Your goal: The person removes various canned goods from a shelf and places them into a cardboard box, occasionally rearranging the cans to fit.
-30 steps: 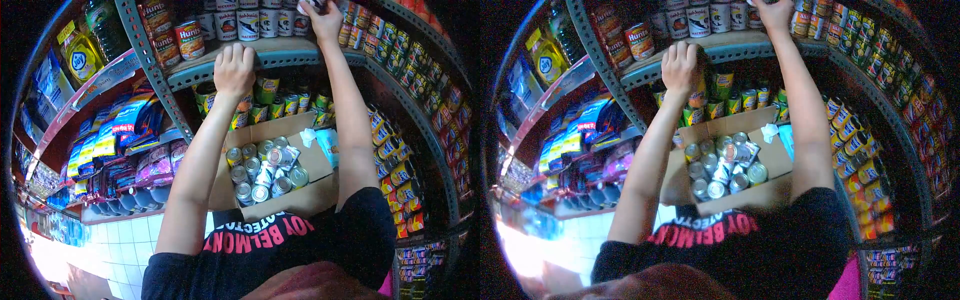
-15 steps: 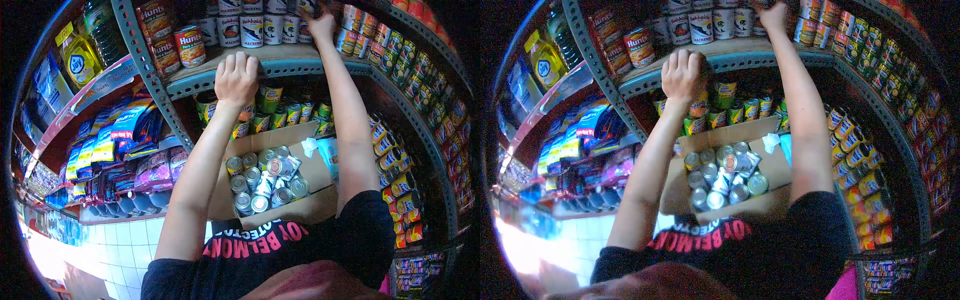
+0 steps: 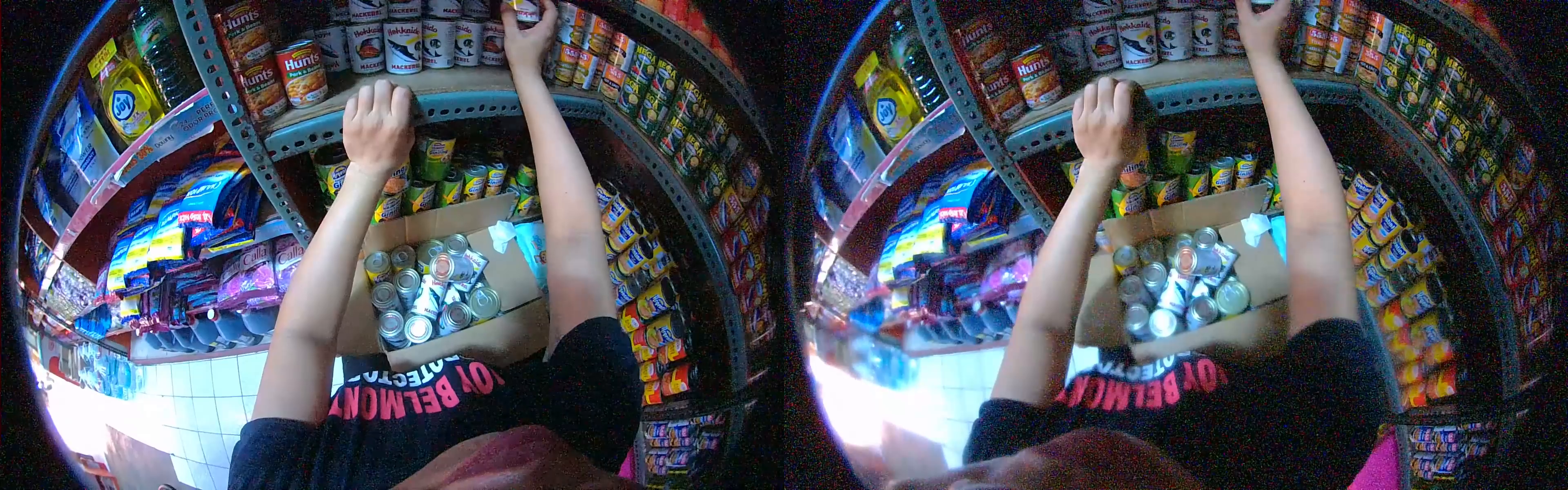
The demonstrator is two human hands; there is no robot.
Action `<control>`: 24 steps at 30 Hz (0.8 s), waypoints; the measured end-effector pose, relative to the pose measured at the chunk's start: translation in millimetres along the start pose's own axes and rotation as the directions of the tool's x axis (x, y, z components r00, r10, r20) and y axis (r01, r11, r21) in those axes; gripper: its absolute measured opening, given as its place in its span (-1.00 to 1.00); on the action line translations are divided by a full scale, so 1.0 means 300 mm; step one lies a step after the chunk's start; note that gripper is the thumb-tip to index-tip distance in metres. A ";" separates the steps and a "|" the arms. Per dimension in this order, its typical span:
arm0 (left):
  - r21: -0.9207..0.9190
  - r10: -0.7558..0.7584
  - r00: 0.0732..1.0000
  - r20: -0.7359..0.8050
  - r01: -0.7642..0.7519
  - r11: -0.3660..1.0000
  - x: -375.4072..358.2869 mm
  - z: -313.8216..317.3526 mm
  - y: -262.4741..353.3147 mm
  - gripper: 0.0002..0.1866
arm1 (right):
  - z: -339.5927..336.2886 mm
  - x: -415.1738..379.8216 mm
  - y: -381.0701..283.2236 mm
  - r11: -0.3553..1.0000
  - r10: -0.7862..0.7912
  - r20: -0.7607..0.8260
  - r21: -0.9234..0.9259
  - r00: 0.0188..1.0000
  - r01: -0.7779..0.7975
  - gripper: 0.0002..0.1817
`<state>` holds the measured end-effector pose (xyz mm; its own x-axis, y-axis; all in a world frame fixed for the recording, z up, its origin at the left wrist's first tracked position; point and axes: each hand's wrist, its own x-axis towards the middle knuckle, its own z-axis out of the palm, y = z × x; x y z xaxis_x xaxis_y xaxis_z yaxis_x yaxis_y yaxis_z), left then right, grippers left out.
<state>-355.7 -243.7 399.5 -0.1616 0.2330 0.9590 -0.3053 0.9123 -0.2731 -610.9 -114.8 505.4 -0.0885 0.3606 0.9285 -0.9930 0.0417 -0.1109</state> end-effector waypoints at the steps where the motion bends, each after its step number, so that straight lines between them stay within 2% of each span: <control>1: 0.016 0.003 1.000 0.001 -0.003 1.000 0.001 0.001 0.000 -0.81 | 0.001 0.002 0.000 0.997 0.049 -0.047 0.065 0.998 -0.046 -0.35; 3: 0.033 0.006 1.000 0.004 -0.006 0.999 -0.001 0.000 0.001 -0.80 | -0.003 0.004 0.000 0.994 0.013 -0.144 0.110 0.990 0.003 -0.31; 5: 0.020 0.010 1.000 0.004 -0.010 1.000 -0.001 0.001 0.000 -0.80 | -0.006 0.015 -0.002 0.991 -0.010 -0.194 0.131 0.981 0.036 -0.38; 7: 0.030 0.013 1.000 0.008 -0.013 0.999 0.001 0.000 0.000 -0.80 | -0.022 0.031 -0.010 0.996 -0.038 -0.157 0.069 0.987 0.049 -0.50; 8: 0.037 0.014 1.000 0.012 -0.014 0.999 0.001 -0.001 0.000 -0.80 | -0.022 0.038 -0.029 0.996 -0.092 -0.207 -0.003 0.974 0.094 -0.57; 10: 0.008 0.013 1.000 0.016 -0.014 1.000 -0.001 -0.006 -0.002 -0.82 | -0.014 0.055 -0.015 0.998 0.011 -0.157 0.057 0.988 -0.002 -0.53; 13: -0.016 0.011 1.000 0.015 -0.011 1.000 -0.003 -0.005 -0.002 -0.84 | 0.009 0.096 0.047 0.987 -0.003 -0.070 0.163 0.998 0.014 -0.52; 14: -0.015 0.011 1.000 0.017 -0.011 1.000 -0.004 -0.005 -0.004 -0.84 | 0.020 0.114 0.078 0.952 0.061 0.035 0.297 0.998 -0.069 -0.42; 16: -0.020 0.018 1.000 0.007 -0.018 1.000 -0.005 -0.002 -0.006 -0.84 | 0.040 0.162 0.105 0.906 0.160 0.120 0.377 0.980 -0.194 -0.33; 18: -0.006 0.025 1.000 -0.008 -0.025 1.000 -0.006 0.004 -0.007 -0.84 | 0.053 0.194 0.096 0.895 0.214 0.131 0.370 0.968 -0.248 -0.27; 20: 0.009 0.029 0.999 -0.023 -0.028 1.000 -0.007 0.008 -0.008 -0.84 | 0.060 0.225 0.069 0.928 0.223 0.180 0.263 0.958 -0.265 -0.25; 21: 0.006 0.025 1.000 -0.006 -0.025 1.000 -0.008 0.007 -0.008 -0.84 | 0.041 0.229 0.024 0.975 0.222 0.150 -0.015 0.963 -0.223 -0.19; 22: 0.003 0.022 1.000 0.012 -0.022 1.000 -0.009 0.006 -0.008 -0.83 | 0.049 0.239 0.049 0.975 0.221 0.152 -0.017 0.963 -0.221 -0.19; 24: 0.003 0.024 1.000 0.003 -0.024 1.000 -0.009 0.009 -0.009 -0.83 | 0.071 0.263 0.130 0.948 0.240 0.401 0.097 0.884 -0.302 -0.17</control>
<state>-357.0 -247.8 397.4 -0.1717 0.2541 0.9518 -0.3041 0.9053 -0.2966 -658.2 -104.6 582.0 -0.3485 -0.0446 0.9363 -0.9226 -0.1600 -0.3510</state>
